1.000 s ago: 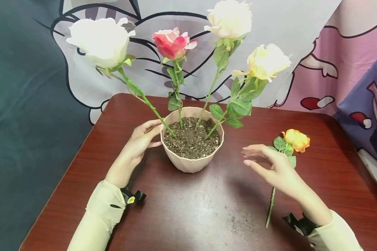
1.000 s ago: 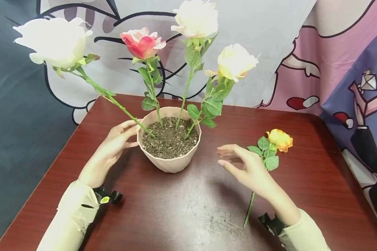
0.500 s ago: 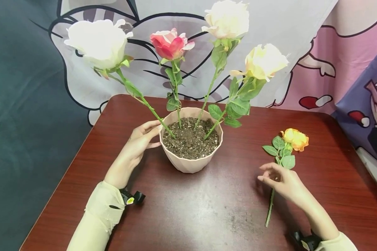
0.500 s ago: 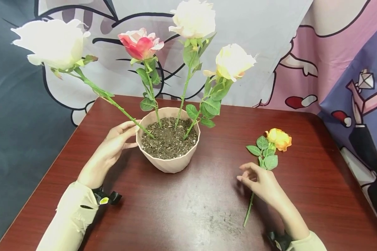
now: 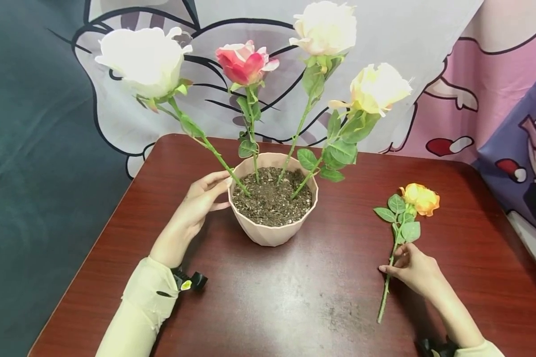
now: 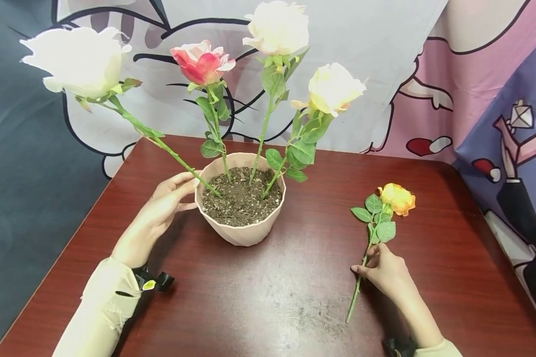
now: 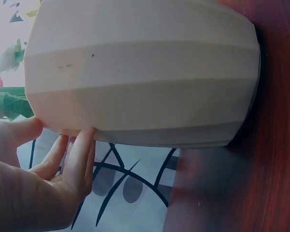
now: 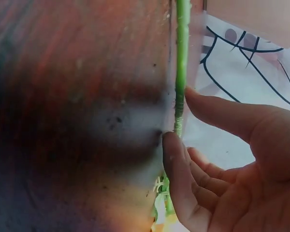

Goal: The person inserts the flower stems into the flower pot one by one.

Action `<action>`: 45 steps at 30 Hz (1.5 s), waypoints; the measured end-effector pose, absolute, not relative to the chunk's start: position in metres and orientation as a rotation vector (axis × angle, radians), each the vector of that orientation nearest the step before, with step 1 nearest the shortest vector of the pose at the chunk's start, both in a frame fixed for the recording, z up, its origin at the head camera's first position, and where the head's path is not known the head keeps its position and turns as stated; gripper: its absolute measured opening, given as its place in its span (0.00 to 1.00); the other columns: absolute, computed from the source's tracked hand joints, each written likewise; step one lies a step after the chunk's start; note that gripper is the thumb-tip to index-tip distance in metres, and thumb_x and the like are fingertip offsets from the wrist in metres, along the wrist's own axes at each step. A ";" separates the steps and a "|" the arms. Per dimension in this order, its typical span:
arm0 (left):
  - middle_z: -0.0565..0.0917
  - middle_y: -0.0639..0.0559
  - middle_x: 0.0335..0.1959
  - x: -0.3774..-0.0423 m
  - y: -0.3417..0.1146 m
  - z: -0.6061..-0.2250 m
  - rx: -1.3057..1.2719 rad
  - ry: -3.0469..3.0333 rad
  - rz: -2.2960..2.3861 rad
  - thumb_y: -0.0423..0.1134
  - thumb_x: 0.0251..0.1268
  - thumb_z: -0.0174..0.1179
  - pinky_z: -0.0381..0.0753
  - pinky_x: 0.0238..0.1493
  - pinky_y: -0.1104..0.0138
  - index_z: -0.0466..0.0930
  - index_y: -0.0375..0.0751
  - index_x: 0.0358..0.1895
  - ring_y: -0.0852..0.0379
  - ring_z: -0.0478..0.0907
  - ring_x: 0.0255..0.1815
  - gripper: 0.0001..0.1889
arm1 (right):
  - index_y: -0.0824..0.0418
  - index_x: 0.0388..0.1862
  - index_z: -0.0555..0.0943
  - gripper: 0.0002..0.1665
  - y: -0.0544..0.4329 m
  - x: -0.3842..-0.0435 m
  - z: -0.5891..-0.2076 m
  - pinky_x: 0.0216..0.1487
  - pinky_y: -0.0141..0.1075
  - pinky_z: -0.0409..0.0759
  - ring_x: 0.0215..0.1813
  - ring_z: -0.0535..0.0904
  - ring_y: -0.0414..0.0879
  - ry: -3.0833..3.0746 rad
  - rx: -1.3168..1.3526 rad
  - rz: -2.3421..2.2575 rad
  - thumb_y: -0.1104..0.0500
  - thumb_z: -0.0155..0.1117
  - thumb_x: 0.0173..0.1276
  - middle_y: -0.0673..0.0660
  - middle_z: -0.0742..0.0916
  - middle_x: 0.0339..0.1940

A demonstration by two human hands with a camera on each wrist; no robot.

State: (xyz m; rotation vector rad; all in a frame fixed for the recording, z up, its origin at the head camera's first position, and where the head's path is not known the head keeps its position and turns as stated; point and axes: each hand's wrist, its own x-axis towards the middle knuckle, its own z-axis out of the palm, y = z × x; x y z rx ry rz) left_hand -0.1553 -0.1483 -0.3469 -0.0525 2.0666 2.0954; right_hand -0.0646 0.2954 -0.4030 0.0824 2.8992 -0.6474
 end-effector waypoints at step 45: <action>0.74 0.44 0.57 -0.158 -0.149 -0.351 -0.055 2.031 2.126 0.41 0.69 0.53 0.82 0.44 0.65 0.66 0.34 0.64 0.60 0.73 0.53 0.24 | 0.66 0.35 0.75 0.13 0.299 -0.055 -0.391 0.25 0.30 0.78 0.26 0.82 0.36 2.826 0.172 -1.292 0.55 0.63 0.65 0.46 0.86 0.23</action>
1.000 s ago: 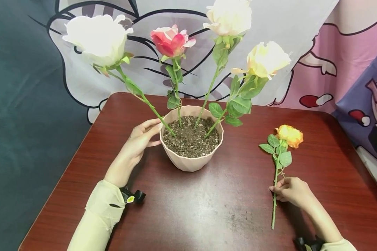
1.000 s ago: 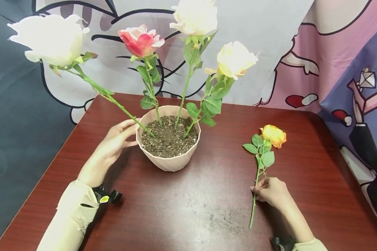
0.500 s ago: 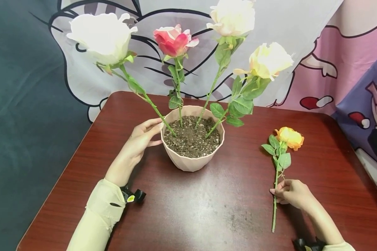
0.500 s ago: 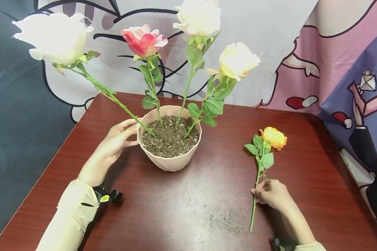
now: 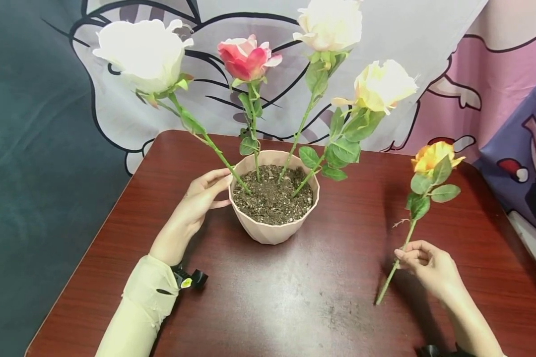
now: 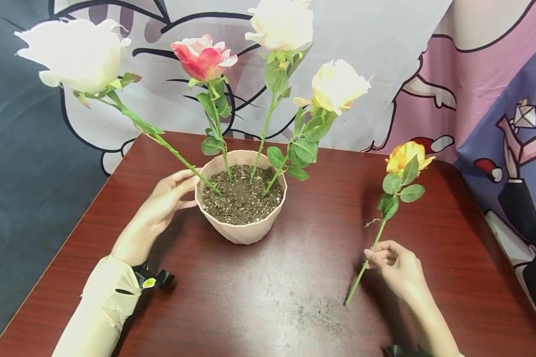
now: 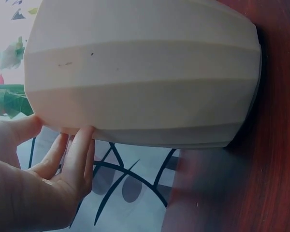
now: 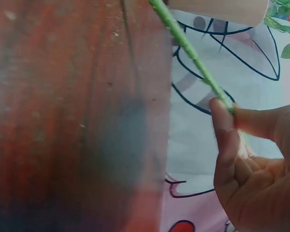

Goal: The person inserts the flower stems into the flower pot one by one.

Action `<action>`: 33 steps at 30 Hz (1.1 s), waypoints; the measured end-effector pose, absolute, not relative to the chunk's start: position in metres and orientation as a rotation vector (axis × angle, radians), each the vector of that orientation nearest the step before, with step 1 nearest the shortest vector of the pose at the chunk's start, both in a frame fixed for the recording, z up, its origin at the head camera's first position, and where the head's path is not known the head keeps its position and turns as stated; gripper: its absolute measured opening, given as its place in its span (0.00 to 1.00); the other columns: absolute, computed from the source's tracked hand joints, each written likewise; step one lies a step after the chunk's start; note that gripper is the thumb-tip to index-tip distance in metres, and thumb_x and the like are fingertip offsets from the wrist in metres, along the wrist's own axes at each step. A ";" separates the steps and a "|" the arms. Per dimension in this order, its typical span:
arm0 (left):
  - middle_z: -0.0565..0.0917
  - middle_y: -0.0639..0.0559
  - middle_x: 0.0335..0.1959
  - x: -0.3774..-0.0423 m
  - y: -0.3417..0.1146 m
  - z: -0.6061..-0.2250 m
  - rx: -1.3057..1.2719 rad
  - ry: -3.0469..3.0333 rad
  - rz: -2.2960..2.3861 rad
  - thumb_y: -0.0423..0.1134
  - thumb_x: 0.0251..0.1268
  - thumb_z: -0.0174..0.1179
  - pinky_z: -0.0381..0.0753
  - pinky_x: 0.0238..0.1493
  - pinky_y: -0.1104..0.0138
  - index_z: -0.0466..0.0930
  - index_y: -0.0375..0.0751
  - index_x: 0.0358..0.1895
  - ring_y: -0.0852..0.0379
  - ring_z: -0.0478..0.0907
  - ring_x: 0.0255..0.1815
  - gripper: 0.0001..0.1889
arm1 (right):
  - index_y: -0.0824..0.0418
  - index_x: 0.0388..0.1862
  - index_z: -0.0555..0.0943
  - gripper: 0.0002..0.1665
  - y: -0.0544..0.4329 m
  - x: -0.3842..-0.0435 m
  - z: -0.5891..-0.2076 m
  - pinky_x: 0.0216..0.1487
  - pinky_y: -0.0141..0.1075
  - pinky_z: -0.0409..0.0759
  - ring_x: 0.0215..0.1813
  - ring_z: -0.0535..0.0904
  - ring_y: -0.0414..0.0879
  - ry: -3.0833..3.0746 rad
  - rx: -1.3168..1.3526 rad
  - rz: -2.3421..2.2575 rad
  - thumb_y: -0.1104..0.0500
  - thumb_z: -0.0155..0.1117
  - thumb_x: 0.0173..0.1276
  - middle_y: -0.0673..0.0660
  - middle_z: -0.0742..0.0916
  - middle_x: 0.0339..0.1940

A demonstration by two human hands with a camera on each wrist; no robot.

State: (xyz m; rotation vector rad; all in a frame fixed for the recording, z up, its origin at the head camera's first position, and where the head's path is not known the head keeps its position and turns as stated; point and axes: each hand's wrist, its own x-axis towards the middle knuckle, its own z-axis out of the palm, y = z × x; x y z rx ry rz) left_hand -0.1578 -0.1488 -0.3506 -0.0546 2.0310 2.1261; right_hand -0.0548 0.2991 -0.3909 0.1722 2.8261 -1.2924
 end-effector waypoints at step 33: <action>0.74 0.43 0.56 -0.156 -0.150 -0.350 -0.031 2.065 2.096 0.41 0.70 0.52 0.81 0.46 0.68 0.66 0.35 0.64 0.61 0.75 0.49 0.23 | 0.82 0.32 0.73 0.08 0.252 -0.059 -0.335 0.30 0.25 0.80 0.28 0.84 0.43 2.384 -0.813 -2.850 0.85 0.58 0.52 0.60 0.87 0.29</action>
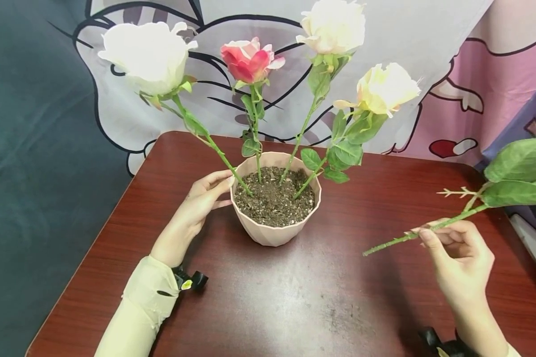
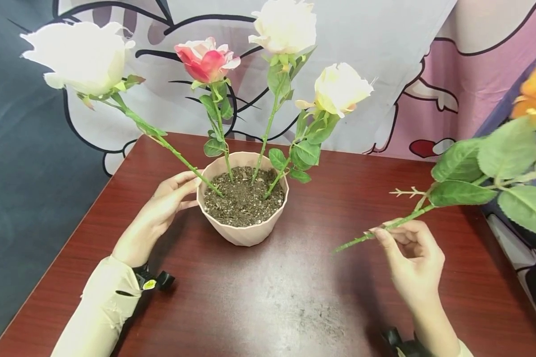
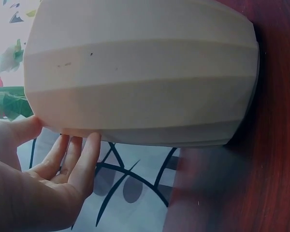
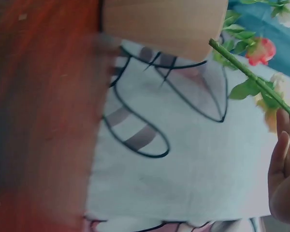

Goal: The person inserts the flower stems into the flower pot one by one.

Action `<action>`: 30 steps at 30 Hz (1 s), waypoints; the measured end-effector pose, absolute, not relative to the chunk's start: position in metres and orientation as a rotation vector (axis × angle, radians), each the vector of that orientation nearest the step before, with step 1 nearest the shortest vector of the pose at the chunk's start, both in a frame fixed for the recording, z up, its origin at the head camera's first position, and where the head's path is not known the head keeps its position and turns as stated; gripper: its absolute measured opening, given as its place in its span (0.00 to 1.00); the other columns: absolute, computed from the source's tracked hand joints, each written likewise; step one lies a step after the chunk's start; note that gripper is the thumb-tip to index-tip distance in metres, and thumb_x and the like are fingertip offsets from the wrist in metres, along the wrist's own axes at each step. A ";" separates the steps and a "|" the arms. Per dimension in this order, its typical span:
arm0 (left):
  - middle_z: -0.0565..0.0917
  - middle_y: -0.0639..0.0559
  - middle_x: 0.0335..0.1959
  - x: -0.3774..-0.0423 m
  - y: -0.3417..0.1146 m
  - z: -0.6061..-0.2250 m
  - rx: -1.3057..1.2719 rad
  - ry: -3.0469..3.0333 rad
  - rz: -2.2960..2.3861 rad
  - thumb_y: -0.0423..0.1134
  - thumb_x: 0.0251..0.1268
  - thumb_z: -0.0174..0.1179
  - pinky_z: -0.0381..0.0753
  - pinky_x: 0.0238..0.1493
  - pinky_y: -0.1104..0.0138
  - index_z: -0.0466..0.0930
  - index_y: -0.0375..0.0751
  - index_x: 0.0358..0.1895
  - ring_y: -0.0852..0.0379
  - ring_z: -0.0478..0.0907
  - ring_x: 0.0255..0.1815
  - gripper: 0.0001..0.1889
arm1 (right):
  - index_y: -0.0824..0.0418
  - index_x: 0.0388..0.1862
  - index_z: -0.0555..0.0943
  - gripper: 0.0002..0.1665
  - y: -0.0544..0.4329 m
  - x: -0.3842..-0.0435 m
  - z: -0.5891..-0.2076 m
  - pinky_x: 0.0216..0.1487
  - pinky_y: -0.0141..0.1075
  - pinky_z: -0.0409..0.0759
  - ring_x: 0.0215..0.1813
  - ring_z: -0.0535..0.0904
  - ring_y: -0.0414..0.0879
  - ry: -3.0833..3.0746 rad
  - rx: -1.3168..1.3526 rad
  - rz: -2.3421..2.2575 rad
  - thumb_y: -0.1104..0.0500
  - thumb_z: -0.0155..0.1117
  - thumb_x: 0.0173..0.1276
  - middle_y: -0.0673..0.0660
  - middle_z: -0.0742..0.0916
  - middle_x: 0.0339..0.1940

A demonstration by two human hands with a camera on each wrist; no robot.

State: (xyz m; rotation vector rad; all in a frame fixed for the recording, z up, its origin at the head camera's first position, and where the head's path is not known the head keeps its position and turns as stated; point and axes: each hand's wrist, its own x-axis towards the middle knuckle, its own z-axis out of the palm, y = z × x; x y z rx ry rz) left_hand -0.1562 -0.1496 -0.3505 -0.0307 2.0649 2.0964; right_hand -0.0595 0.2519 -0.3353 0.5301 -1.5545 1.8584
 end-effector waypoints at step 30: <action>0.72 0.42 0.61 -0.154 -0.151 -0.350 -0.029 2.054 2.101 0.42 0.70 0.52 0.78 0.54 0.64 0.66 0.37 0.65 0.54 0.72 0.56 0.23 | 0.83 0.32 0.73 0.18 0.133 -0.112 -0.284 0.32 0.26 0.81 0.31 0.84 0.38 -1.648 0.854 1.624 0.65 0.66 0.60 0.51 0.88 0.32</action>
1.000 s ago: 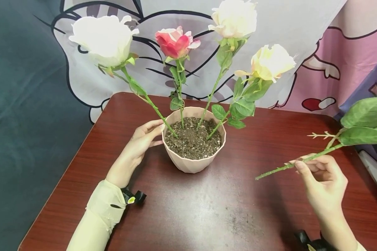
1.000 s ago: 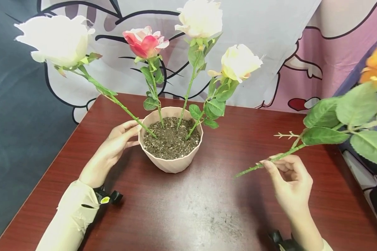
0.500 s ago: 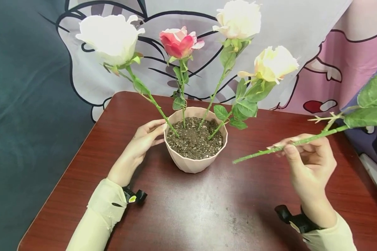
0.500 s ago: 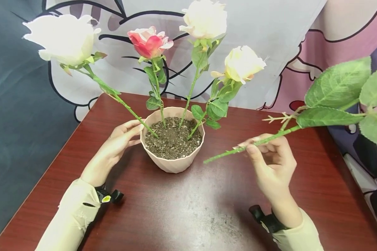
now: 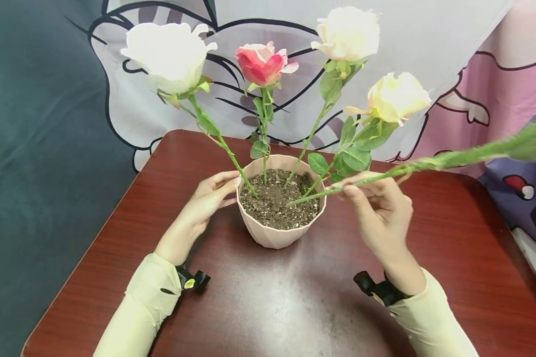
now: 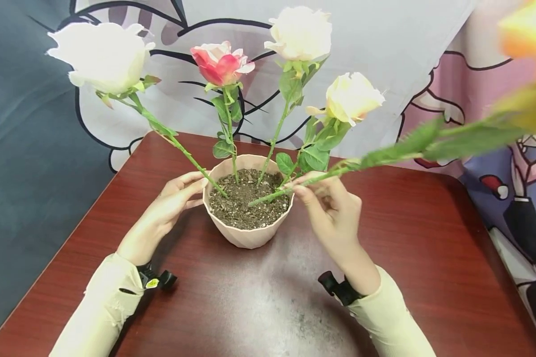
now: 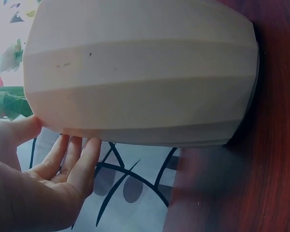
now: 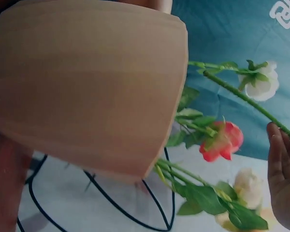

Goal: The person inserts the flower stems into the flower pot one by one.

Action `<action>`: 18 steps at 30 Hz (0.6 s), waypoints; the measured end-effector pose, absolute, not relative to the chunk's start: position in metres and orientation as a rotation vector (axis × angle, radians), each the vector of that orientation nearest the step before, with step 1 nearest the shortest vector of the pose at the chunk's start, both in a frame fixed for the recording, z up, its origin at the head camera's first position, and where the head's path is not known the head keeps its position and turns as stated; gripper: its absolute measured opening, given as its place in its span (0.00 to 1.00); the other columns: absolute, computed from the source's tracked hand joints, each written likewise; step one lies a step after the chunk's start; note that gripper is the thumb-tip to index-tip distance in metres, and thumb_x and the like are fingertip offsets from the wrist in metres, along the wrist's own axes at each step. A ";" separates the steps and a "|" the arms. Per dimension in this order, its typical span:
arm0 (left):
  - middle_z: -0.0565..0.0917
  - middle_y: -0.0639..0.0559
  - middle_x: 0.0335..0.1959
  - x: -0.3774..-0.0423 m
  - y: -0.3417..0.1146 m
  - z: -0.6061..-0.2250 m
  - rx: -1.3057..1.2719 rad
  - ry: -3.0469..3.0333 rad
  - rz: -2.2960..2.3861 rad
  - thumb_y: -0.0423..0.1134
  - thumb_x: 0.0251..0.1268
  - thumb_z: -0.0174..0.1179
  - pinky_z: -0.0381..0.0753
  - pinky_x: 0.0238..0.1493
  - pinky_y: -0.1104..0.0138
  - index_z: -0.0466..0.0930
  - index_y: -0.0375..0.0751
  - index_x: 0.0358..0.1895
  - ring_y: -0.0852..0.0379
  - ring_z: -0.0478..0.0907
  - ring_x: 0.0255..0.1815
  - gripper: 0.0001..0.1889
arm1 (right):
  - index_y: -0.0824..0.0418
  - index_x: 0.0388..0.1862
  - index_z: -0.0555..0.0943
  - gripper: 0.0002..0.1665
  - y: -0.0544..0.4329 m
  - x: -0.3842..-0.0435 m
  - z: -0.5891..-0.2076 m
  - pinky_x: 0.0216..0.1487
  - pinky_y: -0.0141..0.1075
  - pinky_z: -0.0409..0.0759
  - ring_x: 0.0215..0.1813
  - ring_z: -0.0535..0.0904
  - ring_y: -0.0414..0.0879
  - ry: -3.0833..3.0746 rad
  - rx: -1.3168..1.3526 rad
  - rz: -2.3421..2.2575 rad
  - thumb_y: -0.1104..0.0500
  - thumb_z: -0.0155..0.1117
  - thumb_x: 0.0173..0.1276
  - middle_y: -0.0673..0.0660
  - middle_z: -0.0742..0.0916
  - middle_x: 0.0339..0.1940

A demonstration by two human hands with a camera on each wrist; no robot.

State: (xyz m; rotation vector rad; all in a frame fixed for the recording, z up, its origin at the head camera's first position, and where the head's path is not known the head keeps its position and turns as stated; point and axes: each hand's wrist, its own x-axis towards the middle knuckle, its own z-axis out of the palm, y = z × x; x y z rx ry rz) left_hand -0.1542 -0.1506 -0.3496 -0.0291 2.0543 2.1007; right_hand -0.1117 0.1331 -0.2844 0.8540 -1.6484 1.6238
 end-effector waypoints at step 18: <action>0.72 0.42 0.60 -0.155 -0.152 -0.351 -0.005 2.027 2.119 0.41 0.69 0.53 0.77 0.54 0.63 0.66 0.37 0.65 0.52 0.71 0.58 0.23 | 0.64 0.29 0.76 0.05 0.094 -0.142 -0.308 0.24 0.24 0.72 0.23 0.74 0.39 -2.102 0.857 1.005 0.68 0.64 0.61 0.53 0.81 0.22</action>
